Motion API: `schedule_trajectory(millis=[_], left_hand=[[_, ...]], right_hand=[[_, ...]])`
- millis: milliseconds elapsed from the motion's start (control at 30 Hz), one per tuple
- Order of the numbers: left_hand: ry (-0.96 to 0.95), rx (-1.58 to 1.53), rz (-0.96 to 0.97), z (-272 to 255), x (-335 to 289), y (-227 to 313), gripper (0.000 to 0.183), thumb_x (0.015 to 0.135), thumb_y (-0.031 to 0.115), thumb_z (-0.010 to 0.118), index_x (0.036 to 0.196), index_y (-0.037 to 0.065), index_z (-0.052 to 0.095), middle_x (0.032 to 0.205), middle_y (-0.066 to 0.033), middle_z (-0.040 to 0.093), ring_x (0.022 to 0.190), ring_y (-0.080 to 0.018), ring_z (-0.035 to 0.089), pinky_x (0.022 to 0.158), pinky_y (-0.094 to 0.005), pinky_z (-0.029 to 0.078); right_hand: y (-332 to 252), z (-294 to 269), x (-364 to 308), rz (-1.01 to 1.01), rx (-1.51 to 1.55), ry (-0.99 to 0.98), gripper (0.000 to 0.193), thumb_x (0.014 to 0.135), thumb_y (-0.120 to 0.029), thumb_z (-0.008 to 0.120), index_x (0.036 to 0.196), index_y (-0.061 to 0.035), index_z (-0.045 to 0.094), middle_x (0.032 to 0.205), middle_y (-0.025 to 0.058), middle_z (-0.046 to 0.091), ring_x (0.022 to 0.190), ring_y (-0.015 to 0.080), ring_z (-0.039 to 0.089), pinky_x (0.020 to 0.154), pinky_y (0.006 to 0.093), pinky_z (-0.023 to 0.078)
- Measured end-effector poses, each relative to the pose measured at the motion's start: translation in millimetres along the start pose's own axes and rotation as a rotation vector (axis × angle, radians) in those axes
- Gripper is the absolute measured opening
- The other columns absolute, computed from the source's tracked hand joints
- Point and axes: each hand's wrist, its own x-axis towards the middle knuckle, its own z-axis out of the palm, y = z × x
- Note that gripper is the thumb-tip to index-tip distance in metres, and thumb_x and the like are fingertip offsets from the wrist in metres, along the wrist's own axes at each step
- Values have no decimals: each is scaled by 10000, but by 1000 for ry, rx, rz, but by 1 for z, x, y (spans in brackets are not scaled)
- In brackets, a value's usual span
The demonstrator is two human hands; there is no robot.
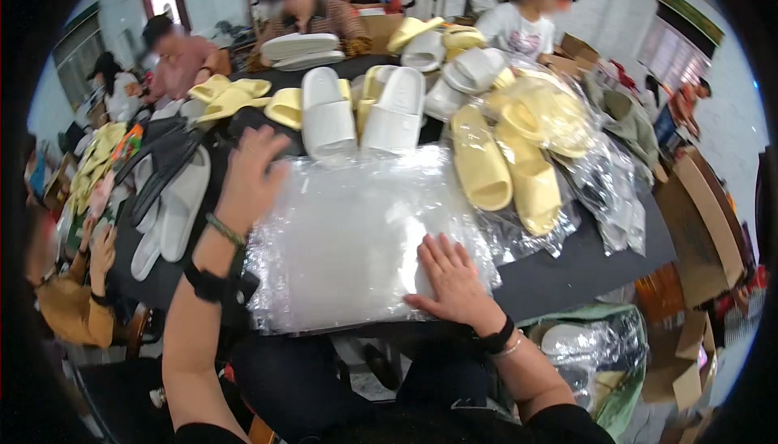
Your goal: Packaging slippers into plastic bags and placing them into a larger transport bag.
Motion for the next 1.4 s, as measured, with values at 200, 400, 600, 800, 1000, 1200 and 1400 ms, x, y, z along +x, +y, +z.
schedule_trajectory(millis=[200, 400, 600, 800, 1000, 1200, 1400], left_hand=[[-390, -130, 174, 61, -46, 104, 500, 897, 303, 670, 1345, 108, 565, 1484, -203, 431, 1428, -419, 311, 1135, -623, 210], [-594, -135, 99, 86, -76, 94, 583, 904, 410, 640, 1397, 126, 513, 1508, -203, 392, 1434, -421, 294, 1118, -667, 202], [-630, -145, 121, 92, -81, 91, 595, 912, 383, 644, 1425, 126, 484, 1552, -208, 320, 1447, -430, 263, 1132, -659, 168], [-508, -117, 187, 76, -78, 104, 599, 897, 346, 650, 1422, 108, 487, 1572, -214, 279, 1455, -441, 233, 1137, -658, 153], [-584, -119, 165, 83, -80, 107, 587, 904, 299, 642, 1428, 93, 478, 1573, -247, 256, 1449, -455, 233, 1143, -639, 148], [-604, -134, 186, 86, -82, 93, 582, 911, 305, 639, 1425, 85, 480, 1554, -269, 290, 1433, -466, 265, 1141, -623, 145], [-606, -107, 192, 88, -84, 91, 588, 913, 315, 640, 1431, 93, 474, 1561, -259, 281, 1437, -468, 258, 1138, -638, 145]], right_hand=[[1, 4, -3, -16, 23, 20, 920, 898, -675, 504, 1482, 19, 349, 1559, 211, 323, 1466, 396, 249, 1191, 511, 194], [1, 9, -4, -46, 23, 77, 908, 890, -650, 539, 1476, 17, 351, 1557, 205, 322, 1454, 400, 269, 1178, 524, 224], [4, 6, -6, -42, 26, 82, 914, 893, -658, 522, 1478, 25, 355, 1552, 209, 332, 1456, 395, 265, 1190, 511, 213], [1, 12, -3, -31, 63, 93, 905, 890, -631, 553, 1474, 29, 349, 1561, 207, 318, 1459, 394, 265, 1179, 524, 225], [5, 15, -10, -35, 93, 130, 920, 873, -620, 575, 1473, 39, 350, 1557, 207, 322, 1459, 390, 263, 1181, 526, 221], [5, 19, -7, -44, 95, 162, 920, 867, -615, 581, 1467, 44, 356, 1552, 203, 331, 1451, 387, 275, 1178, 523, 226], [5, 19, -7, -45, 90, 162, 913, 866, -606, 587, 1465, 43, 358, 1550, 205, 334, 1451, 389, 276, 1178, 524, 223]])
